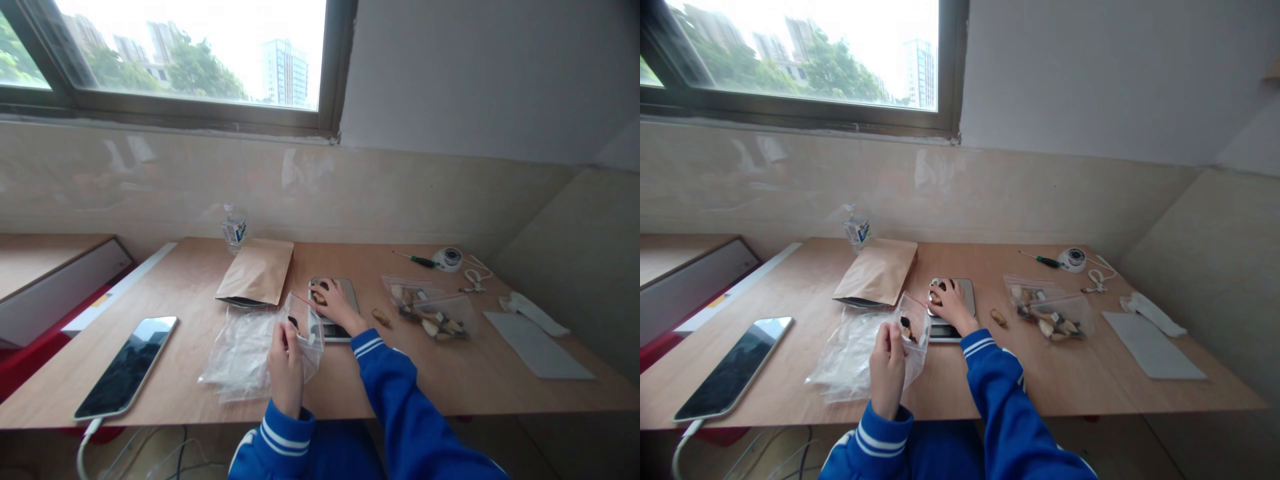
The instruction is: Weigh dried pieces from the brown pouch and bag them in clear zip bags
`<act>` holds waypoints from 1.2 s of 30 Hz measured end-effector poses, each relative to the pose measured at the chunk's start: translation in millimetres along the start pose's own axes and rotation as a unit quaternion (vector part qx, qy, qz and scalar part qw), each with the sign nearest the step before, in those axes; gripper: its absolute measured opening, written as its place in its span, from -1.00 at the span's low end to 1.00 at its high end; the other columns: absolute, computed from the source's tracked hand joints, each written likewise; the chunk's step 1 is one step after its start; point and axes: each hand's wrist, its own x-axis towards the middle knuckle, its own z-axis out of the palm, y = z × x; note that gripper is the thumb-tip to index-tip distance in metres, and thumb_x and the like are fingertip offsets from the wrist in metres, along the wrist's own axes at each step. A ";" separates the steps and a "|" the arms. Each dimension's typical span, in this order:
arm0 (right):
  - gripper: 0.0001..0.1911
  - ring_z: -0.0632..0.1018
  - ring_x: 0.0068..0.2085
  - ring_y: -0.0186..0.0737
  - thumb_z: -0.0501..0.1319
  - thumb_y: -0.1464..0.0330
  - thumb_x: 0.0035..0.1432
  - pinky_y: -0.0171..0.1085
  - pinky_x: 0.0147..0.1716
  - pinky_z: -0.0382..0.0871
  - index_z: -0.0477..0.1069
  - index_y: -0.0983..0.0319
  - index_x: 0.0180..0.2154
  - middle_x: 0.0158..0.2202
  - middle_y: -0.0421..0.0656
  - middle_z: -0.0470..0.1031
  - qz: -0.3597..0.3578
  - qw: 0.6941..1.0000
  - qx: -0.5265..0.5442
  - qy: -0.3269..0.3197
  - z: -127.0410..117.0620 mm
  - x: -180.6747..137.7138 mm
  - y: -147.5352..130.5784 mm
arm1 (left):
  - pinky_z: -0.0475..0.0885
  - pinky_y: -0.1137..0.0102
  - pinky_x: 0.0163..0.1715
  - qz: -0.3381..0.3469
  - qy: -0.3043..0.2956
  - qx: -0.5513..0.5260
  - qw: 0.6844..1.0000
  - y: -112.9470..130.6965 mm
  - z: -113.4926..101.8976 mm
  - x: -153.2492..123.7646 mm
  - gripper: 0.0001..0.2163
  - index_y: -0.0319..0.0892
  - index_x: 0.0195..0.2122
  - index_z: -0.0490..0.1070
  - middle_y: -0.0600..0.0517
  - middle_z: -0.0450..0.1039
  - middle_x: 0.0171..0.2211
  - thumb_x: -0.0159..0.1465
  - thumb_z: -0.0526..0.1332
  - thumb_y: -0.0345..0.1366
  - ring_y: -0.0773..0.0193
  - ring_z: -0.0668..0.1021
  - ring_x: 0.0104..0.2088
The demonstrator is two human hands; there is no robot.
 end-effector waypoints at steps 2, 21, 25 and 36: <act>-0.71 0.34 -0.03 -0.03 0.15 0.35 0.17 -0.11 -0.02 0.21 0.45 0.10 -0.05 -0.03 -0.04 0.38 -0.008 1.000 -0.023 0.018 0.2 -1.4 4.3 | 0.20 0.42 -0.53 -0.005 -0.004 -0.002 1.000 -0.9 -0.2 0.6 -0.65 -0.10 -0.50 0.15 0.16 0.18 -0.65 0.30 -0.10 0.02 0.32 0.34 -0.60; -0.70 0.38 -0.64 -0.37 0.23 0.13 0.06 -0.42 -0.68 0.17 0.46 0.26 -0.36 -0.61 -0.22 0.42 0.084 0.931 0.307 -0.177 -87.3 -28.7 -64.5 | 0.24 0.41 -0.46 0.028 -0.027 -0.041 0.998 2.8 5.7 -3.6 -0.68 -0.12 -0.48 0.19 0.13 0.27 -0.60 0.32 -0.06 -0.04 0.30 0.39 -0.53; -0.71 0.51 -0.40 -0.24 0.20 0.18 0.12 -0.35 -0.41 0.31 0.48 0.19 -0.18 -0.44 -0.17 0.52 0.045 0.964 0.229 -0.131 -93.1 -35.3 -64.5 | 0.29 0.38 -0.40 0.040 -0.032 -0.063 0.997 0.8 3.2 -2.4 -0.69 -0.12 -0.46 0.22 0.11 0.33 -0.57 0.33 -0.05 -0.05 0.28 0.43 -0.48; -0.60 0.35 0.06 -0.11 -0.08 0.19 0.32 -0.10 0.09 0.20 0.50 0.15 -0.16 -0.03 -0.06 0.36 0.001 0.975 0.218 0.039 -85.9 -71.7 -63.0 | 0.41 0.37 -0.22 0.014 -0.080 -0.228 0.970 10.5 0.0 -3.6 -0.71 -0.17 -0.39 0.33 0.05 0.43 -0.42 0.28 0.06 -0.05 0.28 0.51 -0.32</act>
